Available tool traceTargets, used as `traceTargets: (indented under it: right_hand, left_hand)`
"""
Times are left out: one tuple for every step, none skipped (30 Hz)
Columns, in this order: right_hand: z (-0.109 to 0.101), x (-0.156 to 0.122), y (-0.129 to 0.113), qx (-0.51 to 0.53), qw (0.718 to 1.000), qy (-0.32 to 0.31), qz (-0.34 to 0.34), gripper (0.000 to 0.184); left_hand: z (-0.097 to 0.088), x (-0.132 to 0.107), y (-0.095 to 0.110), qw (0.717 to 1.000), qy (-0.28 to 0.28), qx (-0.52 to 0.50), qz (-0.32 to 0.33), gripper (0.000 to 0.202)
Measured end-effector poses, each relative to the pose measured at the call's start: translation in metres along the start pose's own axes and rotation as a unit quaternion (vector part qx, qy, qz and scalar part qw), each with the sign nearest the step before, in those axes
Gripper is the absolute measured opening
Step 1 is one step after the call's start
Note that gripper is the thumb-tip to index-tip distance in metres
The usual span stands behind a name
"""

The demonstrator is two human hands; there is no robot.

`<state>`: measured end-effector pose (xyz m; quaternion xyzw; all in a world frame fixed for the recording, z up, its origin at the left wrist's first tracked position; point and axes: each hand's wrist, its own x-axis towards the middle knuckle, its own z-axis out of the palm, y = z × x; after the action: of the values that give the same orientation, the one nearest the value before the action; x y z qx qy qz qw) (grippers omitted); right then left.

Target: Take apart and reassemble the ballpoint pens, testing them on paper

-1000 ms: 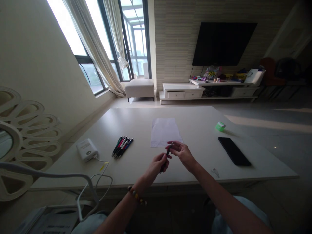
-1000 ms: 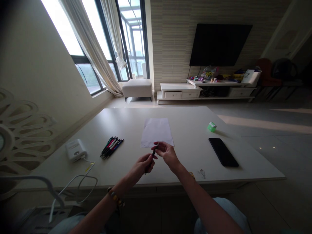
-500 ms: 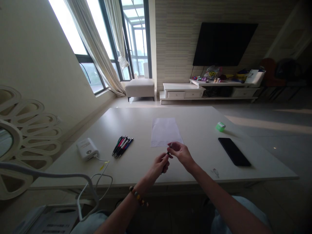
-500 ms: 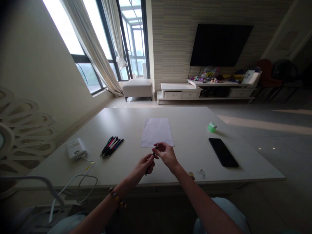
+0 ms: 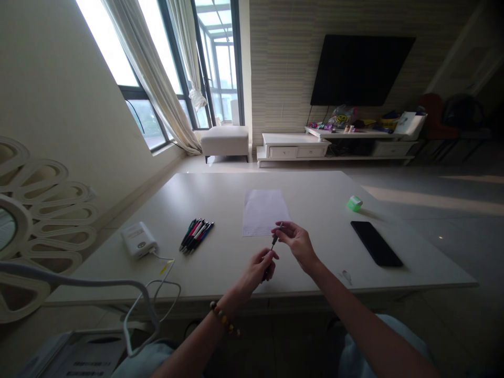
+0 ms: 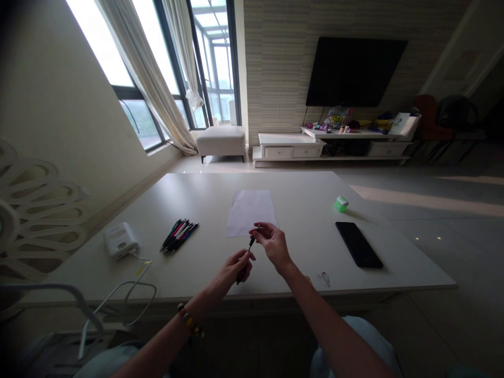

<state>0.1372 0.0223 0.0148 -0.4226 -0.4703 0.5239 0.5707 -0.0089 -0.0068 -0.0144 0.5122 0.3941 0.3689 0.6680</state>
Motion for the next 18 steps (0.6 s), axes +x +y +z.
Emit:
traceTargets:
  right_hand:
    - [-0.001, 0.001, -0.002, 0.001, 1.0, 0.004, -0.004, 0.039]
    - [-0.003, 0.001, -0.003, 0.003, 1.0, 0.006, -0.006, 0.039]
    - [-0.004, 0.002, -0.005, 0.005, 1.0, 0.007, -0.009, 0.039]
    - [-0.005, 0.002, -0.007, 0.007, 1.0, 0.006, -0.012, 0.038]
    - [-0.007, 0.003, -0.009, 0.01, 1.0, 0.009, -0.019, 0.038]
    - [-0.009, 0.005, -0.011, 0.016, 0.999, 0.017, -0.031, 0.037]
    - [-0.012, 0.007, -0.013, 0.022, 0.998, 0.031, -0.045, 0.038]
    - [-0.016, 0.01, -0.015, 0.026, 0.997, 0.053, -0.058, 0.039]
    - [-0.021, 0.013, -0.015, 0.025, 0.994, 0.077, -0.067, 0.04]
    - [-0.026, 0.016, -0.015, 0.013, 0.993, 0.096, -0.066, 0.042]
    - [-0.031, 0.019, -0.012, -0.017, 0.993, 0.107, -0.054, 0.042]
    - [-0.036, 0.021, -0.008, -0.068, 0.991, 0.109, -0.034, 0.041]
    - [-0.04, 0.022, -0.002, -0.139, 0.985, 0.101, -0.011, 0.039]
    - [-0.042, 0.023, 0.005, -0.226, 0.97, 0.089, 0.009, 0.035]
    - [-0.043, 0.022, 0.013, -0.315, 0.946, 0.075, 0.018, 0.032]
    - [-0.043, 0.02, 0.021, -0.394, 0.917, 0.061, 0.022, 0.032]
    - [-0.041, 0.018, 0.029, -0.458, 0.887, 0.048, 0.022, 0.035]
    - [-0.039, 0.016, 0.035, -0.505, 0.862, 0.037, 0.021, 0.039]
  left_hand:
    - [0.0, 0.0, -0.001, 1.0, -0.004, 0.002, 0.004, 0.044]
    - [0.0, 0.0, -0.002, 1.0, -0.007, 0.002, 0.005, 0.043]
    - [0.001, 0.0, -0.003, 1.0, -0.009, 0.003, 0.006, 0.042]
    - [0.001, 0.0, -0.004, 1.0, -0.01, 0.004, 0.006, 0.041]
    - [0.001, 0.0, -0.005, 1.0, -0.008, 0.004, 0.006, 0.041]
    - [0.002, -0.001, -0.006, 1.0, -0.006, 0.004, 0.006, 0.041]
    - [0.002, -0.001, -0.007, 1.0, -0.003, 0.003, 0.007, 0.041]
    - [0.003, -0.001, -0.008, 1.0, 0.0, 0.002, 0.008, 0.041]
    - [0.003, -0.002, -0.009, 1.0, 0.004, 0.001, 0.009, 0.042]
    - [0.004, -0.002, -0.009, 1.0, 0.01, -0.001, 0.01, 0.042]
    - [0.004, -0.002, -0.01, 1.0, 0.019, -0.002, 0.011, 0.042]
    - [0.004, -0.002, -0.011, 1.0, 0.028, -0.003, 0.012, 0.042]
    - [0.004, -0.002, -0.012, 0.999, 0.039, -0.003, 0.012, 0.043]
    - [0.003, -0.001, -0.013, 0.999, 0.05, -0.003, 0.012, 0.043]
    - [0.003, -0.001, -0.014, 0.998, 0.059, -0.002, 0.013, 0.043]
    - [0.002, -0.001, -0.014, 0.998, 0.066, -0.001, 0.012, 0.043]
    - [0.001, 0.0, -0.014, 0.997, 0.072, -0.001, 0.011, 0.043]
    - [0.0, 0.0, -0.014, 0.997, 0.076, -0.001, 0.009, 0.044]
